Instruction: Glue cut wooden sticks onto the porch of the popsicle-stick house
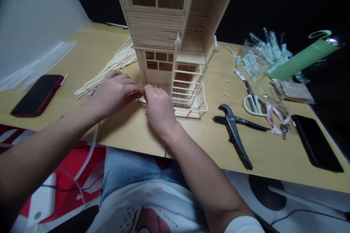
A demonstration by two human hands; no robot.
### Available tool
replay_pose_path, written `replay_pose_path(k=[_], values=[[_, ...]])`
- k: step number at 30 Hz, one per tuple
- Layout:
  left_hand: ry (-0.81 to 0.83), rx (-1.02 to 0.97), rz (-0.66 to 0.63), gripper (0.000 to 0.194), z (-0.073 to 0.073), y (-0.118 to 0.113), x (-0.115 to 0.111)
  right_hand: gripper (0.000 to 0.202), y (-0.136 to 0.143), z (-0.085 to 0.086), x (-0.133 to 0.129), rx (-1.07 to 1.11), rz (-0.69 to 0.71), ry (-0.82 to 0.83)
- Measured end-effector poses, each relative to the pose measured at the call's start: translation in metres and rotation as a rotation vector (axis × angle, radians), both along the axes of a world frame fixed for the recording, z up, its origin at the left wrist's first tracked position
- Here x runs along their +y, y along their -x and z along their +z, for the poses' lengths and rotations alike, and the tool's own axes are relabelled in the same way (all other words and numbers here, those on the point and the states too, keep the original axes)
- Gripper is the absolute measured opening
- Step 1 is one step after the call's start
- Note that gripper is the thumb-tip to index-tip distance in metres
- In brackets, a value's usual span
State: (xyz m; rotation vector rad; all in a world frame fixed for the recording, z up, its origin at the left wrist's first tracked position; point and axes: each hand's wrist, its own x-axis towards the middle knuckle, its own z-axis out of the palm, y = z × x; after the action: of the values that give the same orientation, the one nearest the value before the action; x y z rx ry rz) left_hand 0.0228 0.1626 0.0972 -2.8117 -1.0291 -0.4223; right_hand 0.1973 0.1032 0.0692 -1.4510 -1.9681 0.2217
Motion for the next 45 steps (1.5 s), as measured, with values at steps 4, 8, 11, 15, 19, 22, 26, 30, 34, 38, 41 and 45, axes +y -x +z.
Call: replay_pose_path(k=[4,8,11,15,19,22,26,30,34,38,41,45], values=[[-0.06,0.054,0.009,0.026,-0.002,-0.001,0.001,0.024,-0.004,0.001,-0.003,0.031,-0.019,-0.042],[-0.063,0.102,0.015,0.028,-0.001,-0.004,0.0,0.025,-0.008,0.004,-0.003,0.057,-0.02,-0.047],[-0.069,0.117,0.025,0.028,-0.002,-0.006,0.001,0.025,-0.008,0.002,-0.002,0.024,0.0,-0.032],[-0.076,0.101,0.039,0.033,-0.007,-0.007,0.001,0.028,-0.006,-0.002,-0.001,-0.018,0.041,-0.012],[-0.09,0.093,0.036,0.033,-0.01,-0.008,0.001,0.027,-0.004,-0.002,-0.001,-0.039,0.042,0.02],[-0.134,0.148,0.048,0.031,-0.01,-0.008,0.0,0.027,-0.003,-0.002,-0.001,-0.061,0.034,0.043],[-0.161,0.191,0.056,0.028,-0.011,-0.008,0.0,0.028,0.001,-0.001,0.001,-0.103,0.014,0.099],[-0.211,0.196,0.034,0.024,-0.013,-0.006,0.001,0.026,0.005,-0.001,0.002,-0.142,-0.009,0.126],[-0.215,0.156,0.017,0.026,-0.016,-0.005,0.002,0.027,0.007,-0.003,0.003,-0.151,-0.025,0.14],[-0.183,0.092,0.009,0.028,-0.019,-0.005,0.003,0.025,0.007,-0.003,0.004,-0.156,-0.036,0.136],[-0.16,0.052,0.011,0.027,-0.02,-0.005,0.003,0.025,0.008,-0.004,0.004,-0.173,-0.041,0.134],[-0.139,0.039,0.009,0.027,-0.02,-0.004,0.002,0.025,0.009,-0.004,0.005,-0.185,-0.048,0.131]])
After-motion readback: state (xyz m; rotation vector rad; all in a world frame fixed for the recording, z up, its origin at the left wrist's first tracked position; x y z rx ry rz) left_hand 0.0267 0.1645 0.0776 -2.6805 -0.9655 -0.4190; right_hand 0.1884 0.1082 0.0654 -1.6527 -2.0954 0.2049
